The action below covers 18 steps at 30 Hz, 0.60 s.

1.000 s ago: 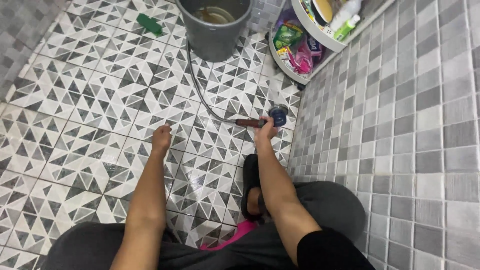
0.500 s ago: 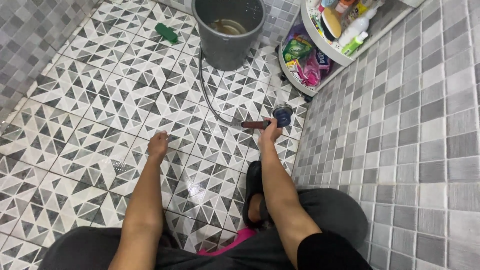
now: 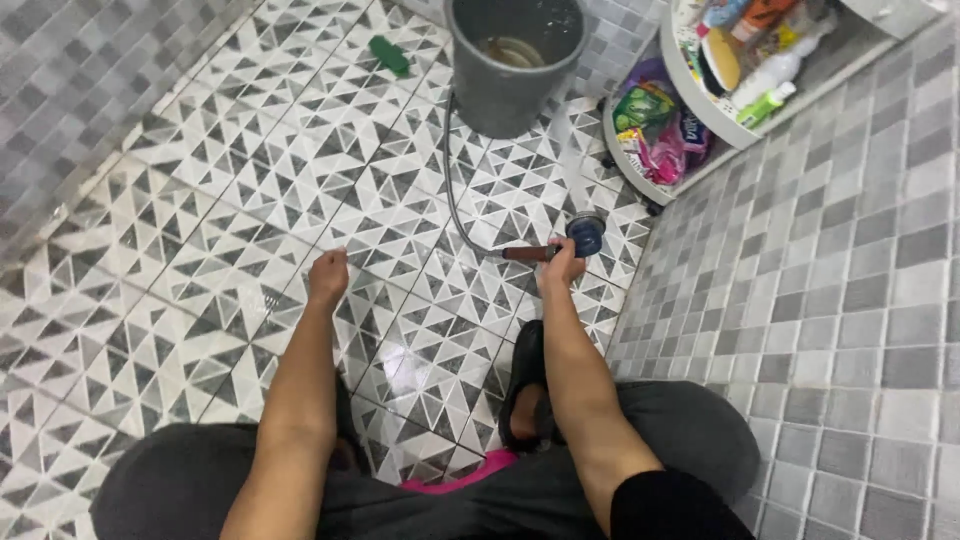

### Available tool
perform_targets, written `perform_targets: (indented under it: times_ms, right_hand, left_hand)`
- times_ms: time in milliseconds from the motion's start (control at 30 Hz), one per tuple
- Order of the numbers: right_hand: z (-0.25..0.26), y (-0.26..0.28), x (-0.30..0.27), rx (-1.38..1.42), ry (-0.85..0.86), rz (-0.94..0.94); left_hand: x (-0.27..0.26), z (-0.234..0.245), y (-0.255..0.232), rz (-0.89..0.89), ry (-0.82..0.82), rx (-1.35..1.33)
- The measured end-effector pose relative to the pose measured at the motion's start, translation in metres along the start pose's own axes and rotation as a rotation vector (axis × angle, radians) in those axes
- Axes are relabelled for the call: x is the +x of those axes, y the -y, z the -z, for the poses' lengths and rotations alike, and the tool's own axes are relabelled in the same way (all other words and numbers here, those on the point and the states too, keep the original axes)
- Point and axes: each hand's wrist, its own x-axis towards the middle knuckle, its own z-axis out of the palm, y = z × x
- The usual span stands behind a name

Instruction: The person rinses the bathroom floor with a handheld shower head, then scrubs the tiled walls with a green sponge. The person sits on the floor during the task.

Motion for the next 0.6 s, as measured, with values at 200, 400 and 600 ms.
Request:
perform_targets:
  times_ms: [200, 400, 600]
  right_hand:
    - [-0.018, 0.001, -0.019, -0.077, 0.1, -0.035]
    - [-0.031, -0.019, -0.027, -0.194, 0.147, -0.024]
    - [-0.059, -0.048, -0.031, -0.152, 0.203, -0.123]
  left_hand:
    - [0.003, 0.011, 0.013, -0.031, -0.034, -0.044]
    - [0.01, 0.021, 0.031, -0.029, -0.044, -0.02]
    - [0.025, 0.011, 0.037, 0.017, -0.033, -0.038]
